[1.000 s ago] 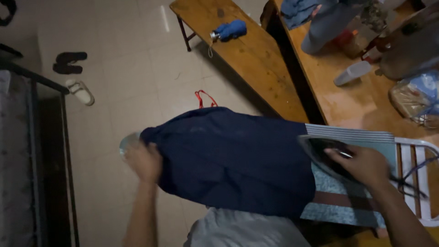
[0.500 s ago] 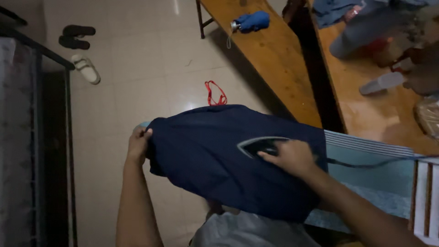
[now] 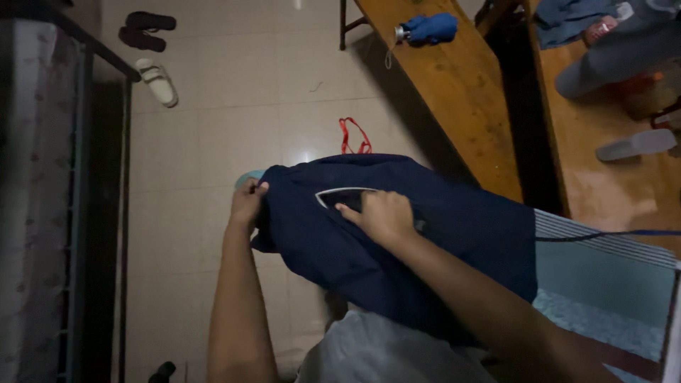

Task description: The person irons a dark blue garment on a light blue ironing board. They use a black electric iron to smooth the fabric, repeatedly adjusting the garment's position and folding it to cover different sections. The person works methodically across the surface of the item.

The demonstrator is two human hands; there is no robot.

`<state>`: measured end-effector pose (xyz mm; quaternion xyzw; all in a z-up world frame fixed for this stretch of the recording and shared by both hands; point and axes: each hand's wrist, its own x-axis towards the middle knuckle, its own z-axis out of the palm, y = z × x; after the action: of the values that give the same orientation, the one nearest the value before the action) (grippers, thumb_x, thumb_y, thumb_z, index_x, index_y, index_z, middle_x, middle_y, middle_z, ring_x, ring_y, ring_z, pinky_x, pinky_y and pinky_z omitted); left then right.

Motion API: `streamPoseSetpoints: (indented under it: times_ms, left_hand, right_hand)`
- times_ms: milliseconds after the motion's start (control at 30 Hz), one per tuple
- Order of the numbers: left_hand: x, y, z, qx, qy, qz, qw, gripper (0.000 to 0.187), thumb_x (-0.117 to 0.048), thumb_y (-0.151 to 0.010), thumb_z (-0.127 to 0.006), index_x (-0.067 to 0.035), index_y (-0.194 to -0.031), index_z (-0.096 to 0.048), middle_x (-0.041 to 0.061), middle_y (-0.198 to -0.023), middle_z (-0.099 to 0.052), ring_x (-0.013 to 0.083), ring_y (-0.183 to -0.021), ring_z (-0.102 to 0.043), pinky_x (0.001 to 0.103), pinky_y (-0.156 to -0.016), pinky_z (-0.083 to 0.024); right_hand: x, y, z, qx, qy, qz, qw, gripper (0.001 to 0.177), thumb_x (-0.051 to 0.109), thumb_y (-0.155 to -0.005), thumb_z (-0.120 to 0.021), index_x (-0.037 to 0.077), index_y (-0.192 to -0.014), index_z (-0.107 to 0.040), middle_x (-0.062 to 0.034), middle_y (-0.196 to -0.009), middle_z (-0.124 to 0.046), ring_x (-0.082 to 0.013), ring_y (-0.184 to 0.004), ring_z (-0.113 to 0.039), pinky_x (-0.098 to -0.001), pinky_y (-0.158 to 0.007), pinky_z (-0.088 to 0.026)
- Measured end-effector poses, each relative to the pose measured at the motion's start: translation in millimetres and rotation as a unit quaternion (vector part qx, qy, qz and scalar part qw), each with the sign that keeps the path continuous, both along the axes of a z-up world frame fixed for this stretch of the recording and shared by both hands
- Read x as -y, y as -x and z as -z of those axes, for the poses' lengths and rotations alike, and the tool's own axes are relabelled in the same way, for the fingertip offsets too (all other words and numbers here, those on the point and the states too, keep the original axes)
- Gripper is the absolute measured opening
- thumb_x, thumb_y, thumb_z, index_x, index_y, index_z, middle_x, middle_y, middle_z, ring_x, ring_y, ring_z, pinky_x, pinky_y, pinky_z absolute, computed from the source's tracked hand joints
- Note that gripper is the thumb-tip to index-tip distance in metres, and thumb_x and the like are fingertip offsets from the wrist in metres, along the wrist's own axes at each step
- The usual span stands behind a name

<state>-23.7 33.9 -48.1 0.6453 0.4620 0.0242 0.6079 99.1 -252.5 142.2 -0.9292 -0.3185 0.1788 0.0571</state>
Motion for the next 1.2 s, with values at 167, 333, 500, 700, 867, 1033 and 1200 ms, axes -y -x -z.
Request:
streamPoseSetpoints:
  times_ms: [167, 333, 500, 700, 867, 1033, 1200]
  left_hand:
    - [-3, 3, 10, 0.035, -0.043, 0.028, 0.998, 0.016, -0.02, -0.096, -0.071, -0.008, -0.092, -0.062, 0.0, -0.08, -0.056, 0.0133, -0.074, -0.05, 0.032, -0.07, -0.045]
    - [-4, 3, 8, -0.002, -0.022, 0.023, 1.0, 0.018, -0.022, -0.095, -0.071, -0.007, -0.091, -0.062, 0.0, -0.078, -0.056, 0.0156, -0.073, -0.051, 0.033, -0.069, -0.045]
    - [-6, 3, 19, -0.026, -0.108, 0.044, 0.993, 0.019, -0.025, -0.093, -0.073, -0.008, -0.091, -0.064, 0.001, -0.079, -0.058, 0.0161, -0.075, -0.053, 0.034, -0.072, -0.045]
    - [-3, 4, 19, -0.042, -0.097, 0.035, 0.994, 0.018, -0.023, -0.093, -0.072, -0.008, -0.091, -0.061, 0.001, -0.079, -0.057, 0.0166, -0.075, -0.053, 0.035, -0.072, -0.046]
    - [-6, 7, 7, 0.004, -0.047, 0.029, 0.998, 0.021, -0.023, -0.097, -0.071, -0.005, -0.091, -0.062, 0.004, -0.081, -0.056, 0.0179, -0.077, -0.051, 0.036, -0.071, -0.045]
    - [-2, 4, -9, -0.035, -0.052, 0.009, 0.998, 0.015, -0.021, -0.094, -0.07, -0.009, -0.092, -0.062, 0.002, -0.083, -0.06, 0.0165, -0.077, -0.055, 0.034, -0.071, -0.048]
    - [-2, 4, -8, -0.02, -0.037, 0.012, 0.999, 0.018, -0.021, -0.097, -0.07, -0.005, -0.095, -0.062, 0.003, -0.084, -0.056, 0.0174, -0.078, -0.052, 0.036, -0.069, -0.046]
  right_hand:
    - [-40, 9, 6, 0.0, -0.044, 0.007, 0.999, 0.069, 0.071, -0.083, -0.066, 0.004, -0.073, -0.077, -0.0176, -0.072, -0.072, -0.0336, -0.065, -0.073, -0.0434, -0.061, -0.058]
    - [-66, 14, 12, -0.021, -0.057, 0.02, 0.998, 0.066, 0.069, -0.084, -0.065, 0.005, -0.079, -0.077, -0.0175, -0.072, -0.073, -0.0334, -0.069, -0.074, -0.0442, -0.064, -0.058]
    - [-68, 17, 13, -0.008, -0.072, 0.001, 0.997, 0.066, 0.068, -0.086, -0.066, 0.004, -0.077, -0.078, -0.0182, -0.075, -0.073, -0.0342, -0.072, -0.074, -0.0438, -0.067, -0.059]
    - [-13, 10, 9, -0.007, -0.051, -0.034, 0.998, 0.065, 0.07, -0.082, -0.067, 0.006, -0.076, -0.078, -0.0176, -0.073, -0.072, -0.0343, -0.068, -0.073, -0.045, -0.065, -0.058]
    - [74, -4, 4, 0.034, -0.013, -0.025, 0.999, 0.069, 0.074, -0.078, -0.067, 0.007, -0.073, -0.077, -0.0151, -0.067, -0.071, -0.0322, -0.061, -0.071, -0.0435, -0.059, -0.057]
    - [165, -25, -3, 0.024, 0.06, 0.005, 0.998, 0.07, 0.079, -0.077, -0.062, 0.01, -0.08, -0.078, -0.0133, -0.06, -0.07, -0.0296, -0.056, -0.07, -0.043, -0.055, -0.056]
    - [244, -38, 0, 0.038, 0.104, 0.084, 0.99, 0.074, 0.081, -0.081, -0.058, 0.009, -0.085, -0.078, -0.0114, -0.057, -0.07, -0.0252, -0.051, -0.07, -0.038, -0.053, -0.056]
